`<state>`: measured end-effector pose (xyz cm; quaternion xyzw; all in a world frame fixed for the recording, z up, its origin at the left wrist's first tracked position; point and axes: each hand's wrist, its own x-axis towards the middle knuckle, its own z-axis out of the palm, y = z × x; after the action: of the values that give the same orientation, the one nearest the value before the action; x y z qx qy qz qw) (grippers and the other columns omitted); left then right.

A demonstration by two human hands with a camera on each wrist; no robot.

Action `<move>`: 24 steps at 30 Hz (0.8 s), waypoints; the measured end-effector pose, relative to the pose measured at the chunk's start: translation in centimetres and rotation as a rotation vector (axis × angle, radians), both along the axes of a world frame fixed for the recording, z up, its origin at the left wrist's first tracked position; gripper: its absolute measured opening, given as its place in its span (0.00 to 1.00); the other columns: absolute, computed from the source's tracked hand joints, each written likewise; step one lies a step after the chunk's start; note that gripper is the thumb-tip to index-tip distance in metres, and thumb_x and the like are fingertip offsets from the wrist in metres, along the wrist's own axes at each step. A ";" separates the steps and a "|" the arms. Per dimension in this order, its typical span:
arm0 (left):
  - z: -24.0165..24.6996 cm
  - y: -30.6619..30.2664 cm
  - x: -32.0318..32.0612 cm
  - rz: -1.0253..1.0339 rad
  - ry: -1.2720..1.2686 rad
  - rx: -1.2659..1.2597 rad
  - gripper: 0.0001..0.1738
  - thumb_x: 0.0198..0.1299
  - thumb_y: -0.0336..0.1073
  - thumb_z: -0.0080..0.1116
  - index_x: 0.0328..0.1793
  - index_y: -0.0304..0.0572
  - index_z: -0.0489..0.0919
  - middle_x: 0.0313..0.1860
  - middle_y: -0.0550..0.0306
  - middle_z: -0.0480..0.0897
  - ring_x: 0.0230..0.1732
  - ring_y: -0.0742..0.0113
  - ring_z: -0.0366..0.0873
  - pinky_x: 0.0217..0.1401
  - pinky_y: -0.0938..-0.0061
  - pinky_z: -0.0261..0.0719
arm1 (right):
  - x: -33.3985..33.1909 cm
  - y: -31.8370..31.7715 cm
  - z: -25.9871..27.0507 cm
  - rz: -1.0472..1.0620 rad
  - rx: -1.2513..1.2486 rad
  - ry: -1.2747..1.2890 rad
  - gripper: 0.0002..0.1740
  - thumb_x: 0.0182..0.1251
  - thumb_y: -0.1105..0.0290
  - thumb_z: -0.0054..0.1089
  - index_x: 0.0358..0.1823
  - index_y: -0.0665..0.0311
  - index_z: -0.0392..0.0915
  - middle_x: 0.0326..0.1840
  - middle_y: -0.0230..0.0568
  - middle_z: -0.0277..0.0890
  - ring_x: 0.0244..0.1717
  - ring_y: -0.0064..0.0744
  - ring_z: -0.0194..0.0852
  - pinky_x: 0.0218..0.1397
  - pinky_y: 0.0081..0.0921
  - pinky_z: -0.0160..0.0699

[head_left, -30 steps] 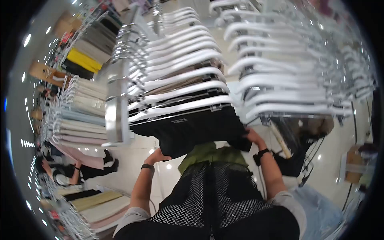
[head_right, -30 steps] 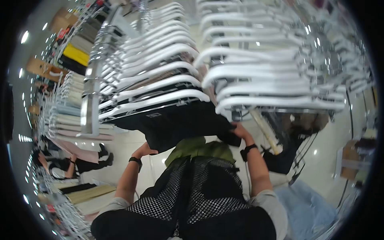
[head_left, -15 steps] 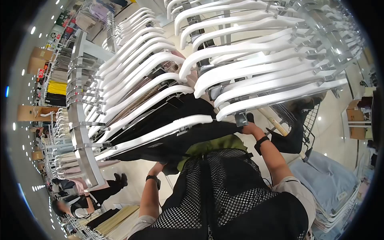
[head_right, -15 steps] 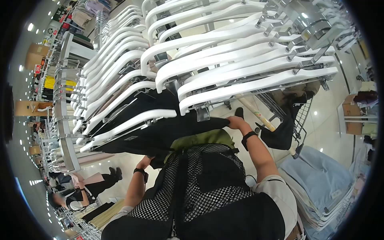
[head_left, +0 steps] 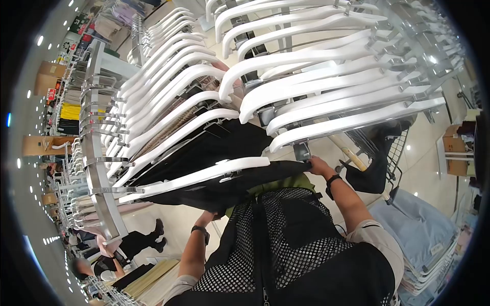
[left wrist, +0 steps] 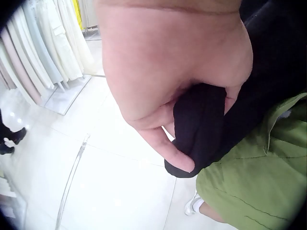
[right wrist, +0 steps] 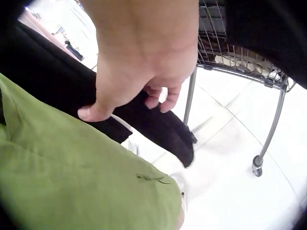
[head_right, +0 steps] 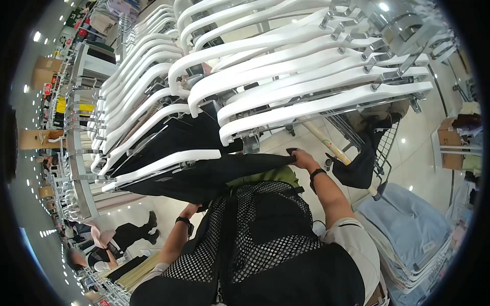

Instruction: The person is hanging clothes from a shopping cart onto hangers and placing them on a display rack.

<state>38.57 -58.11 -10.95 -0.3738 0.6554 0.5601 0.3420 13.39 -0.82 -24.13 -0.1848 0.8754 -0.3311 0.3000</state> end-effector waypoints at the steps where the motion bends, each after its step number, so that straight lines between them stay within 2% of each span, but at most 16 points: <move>1: -0.3 0.0 0.2 -0.004 -0.002 0.000 0.38 0.58 0.40 0.74 0.75 0.39 0.74 0.64 0.51 0.83 0.62 0.57 0.80 0.70 0.64 0.76 | 0.4 0.3 0.4 -0.002 -0.074 0.050 0.27 0.54 0.56 0.80 0.51 0.60 0.81 0.49 0.53 0.78 0.54 0.60 0.77 0.56 0.47 0.78; 4: -0.7 0.4 1.1 -0.031 -0.041 -0.016 0.35 0.59 0.40 0.74 0.73 0.40 0.76 0.62 0.52 0.83 0.58 0.60 0.82 0.63 0.64 0.81 | 2.3 2.7 -1.9 -0.035 0.004 0.047 0.26 0.55 0.57 0.79 0.51 0.61 0.80 0.50 0.52 0.74 0.54 0.60 0.75 0.56 0.47 0.77; 6: -3.9 -1.4 3.0 -0.466 0.233 -0.090 0.35 0.60 0.40 0.73 0.73 0.39 0.75 0.59 0.54 0.84 0.56 0.61 0.83 0.61 0.64 0.82 | 3.4 3.4 -1.7 -0.100 0.109 0.020 0.24 0.57 0.57 0.77 0.50 0.61 0.82 0.50 0.53 0.75 0.55 0.60 0.76 0.58 0.48 0.78; 8: -4.1 -1.4 3.6 -0.515 0.308 -0.118 0.35 0.59 0.40 0.74 0.72 0.39 0.76 0.60 0.54 0.84 0.57 0.60 0.83 0.62 0.63 0.81 | 4.3 4.1 -3.0 -0.329 0.296 -0.026 0.22 0.59 0.56 0.75 0.51 0.60 0.86 0.52 0.52 0.76 0.57 0.59 0.75 0.62 0.47 0.77; 9: -3.8 -1.1 3.7 -0.563 0.383 -0.146 0.35 0.59 0.40 0.74 0.71 0.38 0.77 0.60 0.54 0.85 0.59 0.58 0.83 0.64 0.62 0.80 | 4.3 4.2 -1.9 -0.344 0.384 -0.062 0.24 0.59 0.54 0.74 0.52 0.59 0.88 0.56 0.52 0.78 0.61 0.57 0.76 0.66 0.46 0.78; 10: -3.5 -0.8 4.0 -0.561 0.383 -0.147 0.35 0.59 0.40 0.74 0.71 0.38 0.77 0.60 0.54 0.85 0.59 0.58 0.83 0.64 0.62 0.80 | 4.4 4.3 -0.8 -0.343 0.384 -0.062 0.24 0.59 0.54 0.74 0.52 0.59 0.88 0.56 0.52 0.78 0.61 0.57 0.76 0.66 0.46 0.78; 12: -1.8 0.4 3.8 -0.237 0.197 -0.080 0.36 0.55 0.40 0.75 0.70 0.39 0.77 0.63 0.51 0.84 0.64 0.51 0.81 0.71 0.61 0.75 | 4.4 4.7 0.6 -0.425 0.411 -0.173 0.27 0.56 0.52 0.76 0.53 0.59 0.87 0.59 0.52 0.79 0.63 0.55 0.78 0.66 0.46 0.79; 13: -1.7 0.5 3.8 -0.234 0.198 -0.079 0.36 0.55 0.40 0.75 0.70 0.39 0.77 0.63 0.51 0.84 0.64 0.51 0.81 0.71 0.61 0.75 | 4.7 4.9 1.2 -0.448 0.409 -0.176 0.19 0.59 0.53 0.71 0.48 0.53 0.91 0.60 0.51 0.77 0.64 0.54 0.77 0.67 0.47 0.79; 15: -3.4 -0.6 4.9 -0.527 0.539 -0.420 0.37 0.53 0.38 0.75 0.70 0.39 0.77 0.63 0.48 0.84 0.64 0.49 0.82 0.70 0.61 0.77 | 5.2 5.8 0.3 -0.395 0.435 -0.145 0.21 0.58 0.53 0.72 0.49 0.55 0.90 0.60 0.50 0.78 0.64 0.54 0.78 0.67 0.47 0.79; 16: -3.4 -1.1 5.4 -0.523 0.542 -0.420 0.37 0.53 0.38 0.75 0.70 0.39 0.77 0.63 0.48 0.84 0.64 0.49 0.82 0.70 0.61 0.77 | 5.3 6.5 -0.7 -0.344 0.458 -0.115 0.22 0.57 0.53 0.73 0.50 0.56 0.90 0.60 0.50 0.80 0.63 0.55 0.78 0.67 0.48 0.79; 18: -2.1 -1.5 6.0 -0.664 0.261 -0.453 0.42 0.51 0.33 0.80 0.74 0.36 0.74 0.71 0.48 0.79 0.71 0.57 0.76 0.74 0.65 0.75 | 5.5 7.7 -2.4 -0.342 0.438 -0.106 0.22 0.56 0.56 0.74 0.50 0.58 0.89 0.60 0.50 0.80 0.63 0.53 0.79 0.67 0.46 0.79; 19: -1.9 -1.6 6.3 -0.661 0.262 -0.454 0.42 0.51 0.33 0.80 0.74 0.36 0.74 0.71 0.48 0.79 0.71 0.57 0.76 0.74 0.65 0.75 | 5.6 8.3 -3.1 -0.342 0.417 -0.101 0.22 0.55 0.59 0.76 0.51 0.61 0.88 0.61 0.49 0.81 0.64 0.52 0.79 0.66 0.45 0.80; 21: -1.2 -1.6 6.8 -0.481 0.215 -0.388 0.38 0.49 0.39 0.79 0.69 0.40 0.79 0.61 0.47 0.87 0.63 0.52 0.83 0.68 0.63 0.79 | 5.7 8.8 -3.1 -0.441 0.350 -0.117 0.21 0.55 0.63 0.76 0.50 0.63 0.88 0.61 0.48 0.81 0.64 0.51 0.79 0.66 0.44 0.80; 22: -0.9 -1.7 7.0 -0.476 0.215 -0.388 0.38 0.49 0.39 0.79 0.69 0.40 0.79 0.61 0.47 0.87 0.63 0.52 0.83 0.68 0.63 0.79 | 5.7 8.9 -3.2 -0.538 0.283 -0.135 0.21 0.54 0.67 0.77 0.50 0.65 0.87 0.62 0.47 0.82 0.64 0.49 0.80 0.66 0.42 0.80; 23: 0.3 -1.2 6.6 -0.474 0.206 -0.294 0.38 0.49 0.40 0.79 0.68 0.40 0.80 0.60 0.48 0.87 0.64 0.53 0.83 0.68 0.63 0.79 | 5.6 8.9 -3.2 -0.532 0.283 -0.133 0.21 0.54 0.67 0.77 0.50 0.65 0.87 0.62 0.47 0.82 0.64 0.49 0.80 0.66 0.42 0.80; 24: 1.1 -0.9 6.3 -0.470 0.196 -0.201 0.37 0.48 0.41 0.80 0.66 0.40 0.81 0.60 0.48 0.87 0.64 0.54 0.83 0.68 0.63 0.79 | 5.5 8.8 -3.1 -0.540 0.165 -0.016 0.18 0.55 0.72 0.73 0.49 0.66 0.87 0.58 0.48 0.83 0.61 0.48 0.82 0.64 0.38 0.80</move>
<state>44.83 -59.04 -9.82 -0.1876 0.8064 0.4312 0.3586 18.85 7.94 -27.23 0.0828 0.9145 -0.3280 0.2217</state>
